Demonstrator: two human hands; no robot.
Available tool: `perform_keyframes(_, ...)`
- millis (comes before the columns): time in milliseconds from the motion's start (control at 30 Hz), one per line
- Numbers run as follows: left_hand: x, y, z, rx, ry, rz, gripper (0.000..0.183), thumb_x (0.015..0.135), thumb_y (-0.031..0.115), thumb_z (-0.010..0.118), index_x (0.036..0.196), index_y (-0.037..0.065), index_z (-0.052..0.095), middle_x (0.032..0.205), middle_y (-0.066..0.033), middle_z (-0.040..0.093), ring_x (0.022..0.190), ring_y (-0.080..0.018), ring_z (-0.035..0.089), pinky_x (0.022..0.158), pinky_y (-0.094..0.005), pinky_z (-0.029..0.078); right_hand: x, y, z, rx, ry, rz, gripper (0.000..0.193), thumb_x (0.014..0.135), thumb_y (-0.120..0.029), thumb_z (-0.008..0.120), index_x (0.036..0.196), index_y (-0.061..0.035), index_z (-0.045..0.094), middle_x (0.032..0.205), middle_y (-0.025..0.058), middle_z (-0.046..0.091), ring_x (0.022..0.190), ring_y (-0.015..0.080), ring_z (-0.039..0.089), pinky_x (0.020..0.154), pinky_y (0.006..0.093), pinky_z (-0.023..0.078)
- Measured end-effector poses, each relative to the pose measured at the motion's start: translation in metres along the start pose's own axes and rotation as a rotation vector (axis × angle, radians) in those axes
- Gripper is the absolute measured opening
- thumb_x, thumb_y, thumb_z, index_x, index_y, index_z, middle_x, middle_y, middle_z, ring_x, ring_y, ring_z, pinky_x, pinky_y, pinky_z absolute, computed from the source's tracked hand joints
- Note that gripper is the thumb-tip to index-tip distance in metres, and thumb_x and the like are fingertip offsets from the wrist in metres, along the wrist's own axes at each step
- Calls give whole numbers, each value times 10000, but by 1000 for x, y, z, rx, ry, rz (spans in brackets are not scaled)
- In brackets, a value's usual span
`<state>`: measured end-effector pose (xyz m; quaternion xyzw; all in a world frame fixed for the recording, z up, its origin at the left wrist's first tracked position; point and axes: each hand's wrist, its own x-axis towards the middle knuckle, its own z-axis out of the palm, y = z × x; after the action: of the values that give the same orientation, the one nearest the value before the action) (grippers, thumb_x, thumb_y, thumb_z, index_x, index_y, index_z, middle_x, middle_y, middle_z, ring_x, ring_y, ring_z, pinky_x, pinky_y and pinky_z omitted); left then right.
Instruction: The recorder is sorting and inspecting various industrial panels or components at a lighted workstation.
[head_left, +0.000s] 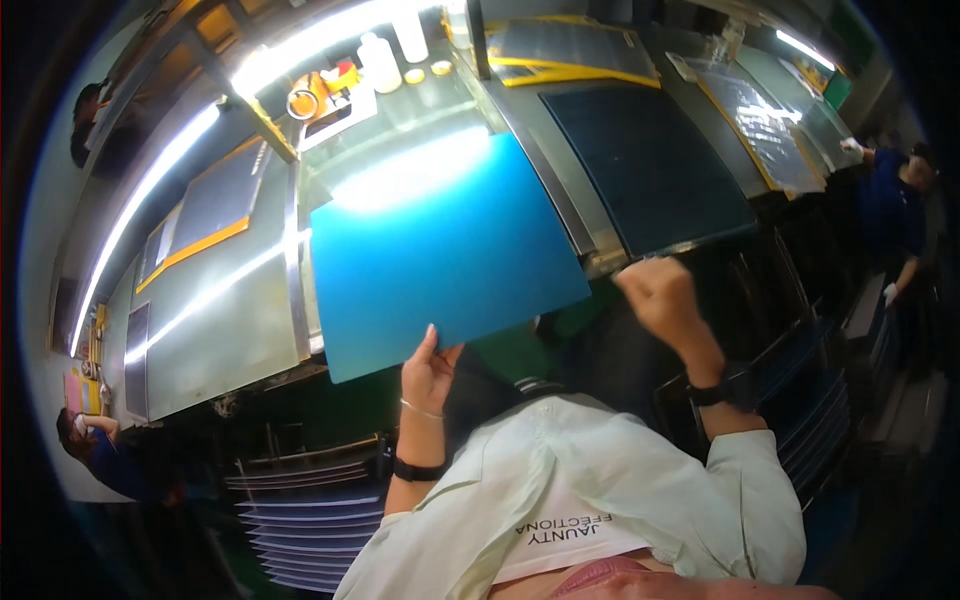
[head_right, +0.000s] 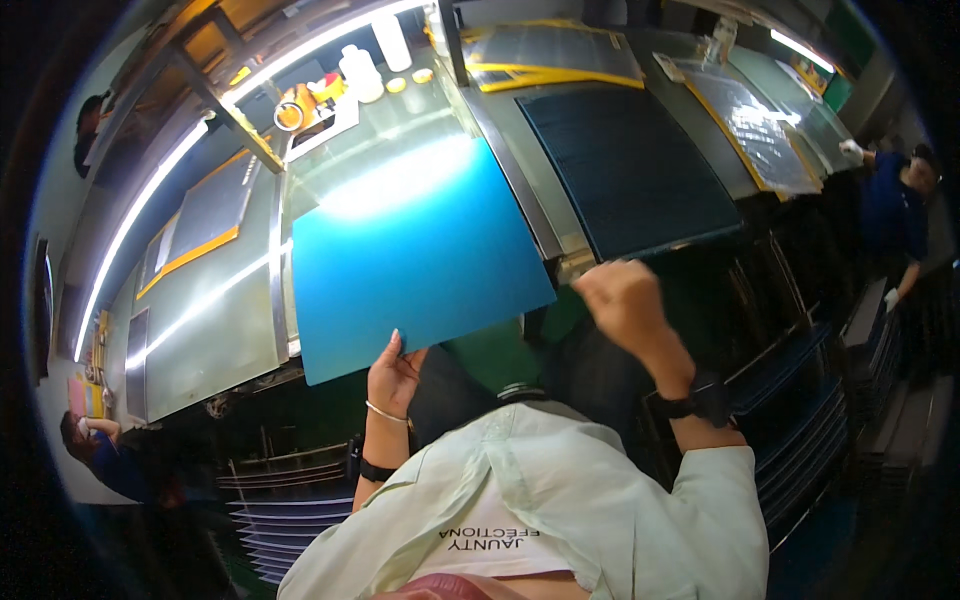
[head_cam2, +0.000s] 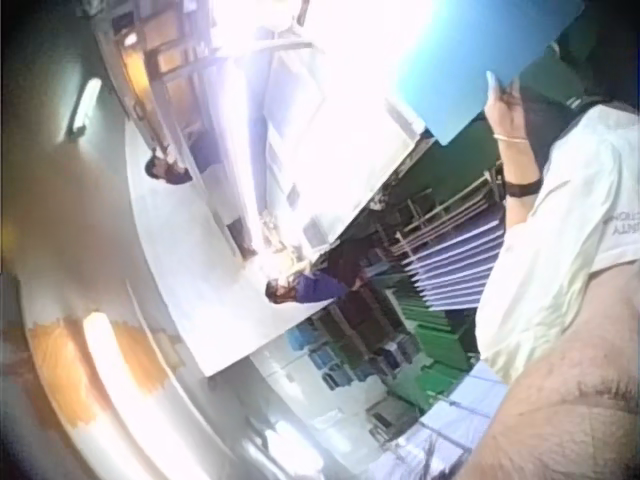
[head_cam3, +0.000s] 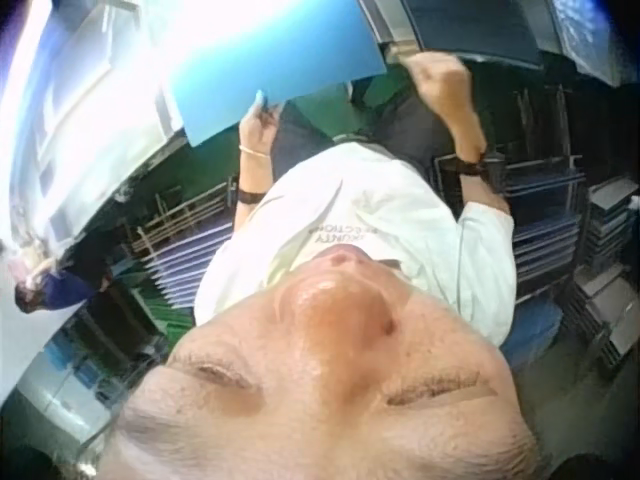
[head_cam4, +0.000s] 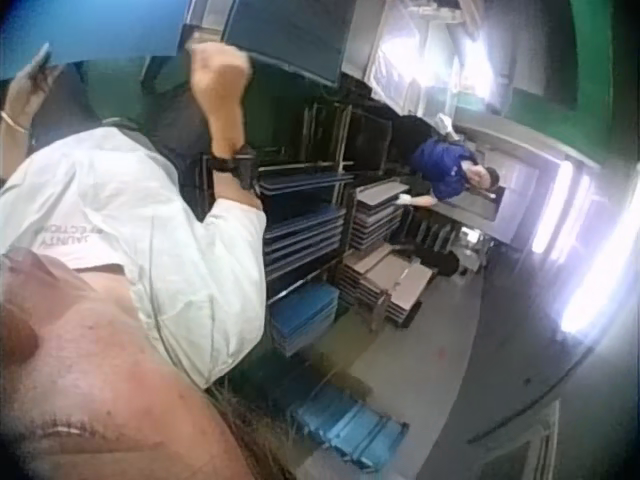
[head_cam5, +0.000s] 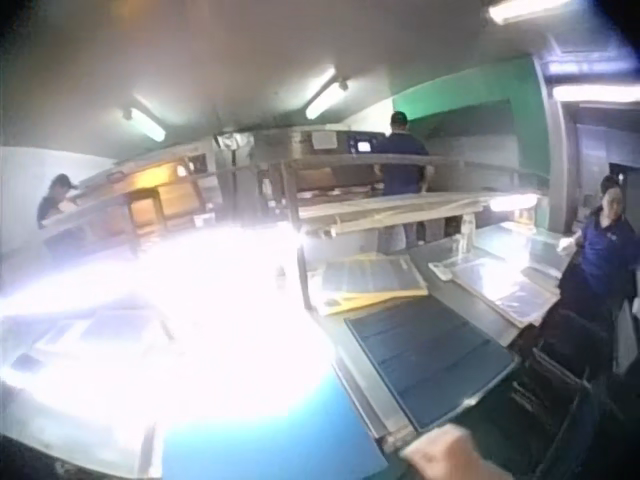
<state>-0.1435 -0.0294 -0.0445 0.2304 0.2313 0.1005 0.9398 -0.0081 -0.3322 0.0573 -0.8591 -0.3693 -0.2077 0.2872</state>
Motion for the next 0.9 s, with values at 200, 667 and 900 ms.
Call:
perform_keyframes(200, 8, 1, 5, 36, -8, 21, 204, 907, 91, 486, 1077, -19, 509, 1051, -136, 593, 938, -264, 607, 818, -385, 543, -19, 43, -46, -17, 141, 354, 166, 835, -122, 577, 720, -1, 583, 607, 103, 555, 567, 273, 549, 517, 338, 398)
perform_keyframes(667, -23, 32, -23, 71, -190, 11, 259, 906, 92, 488, 1138, -24, 489, 1082, -131, 580, 969, -250, 594, 827, -384, 520, 45, 28, -9, 194, -39, 173, 218, 857, -125, 572, 1014, 26, 586, 847, 135, 594, 798, 245, 585, 706, 313, 448)
perform_keyframes(900, -10, 65, -64, 545, -193, 194, 346, 838, 42, 580, 1173, 16, 500, 1095, -118, 586, 954, -236, 609, 734, -367, 552, 180, 32, 10, -99, -60, -302, 515, 844, -353, 588, 1209, -3, 491, 1099, 189, 579, 1021, 329, 553, 906, 383, 410)
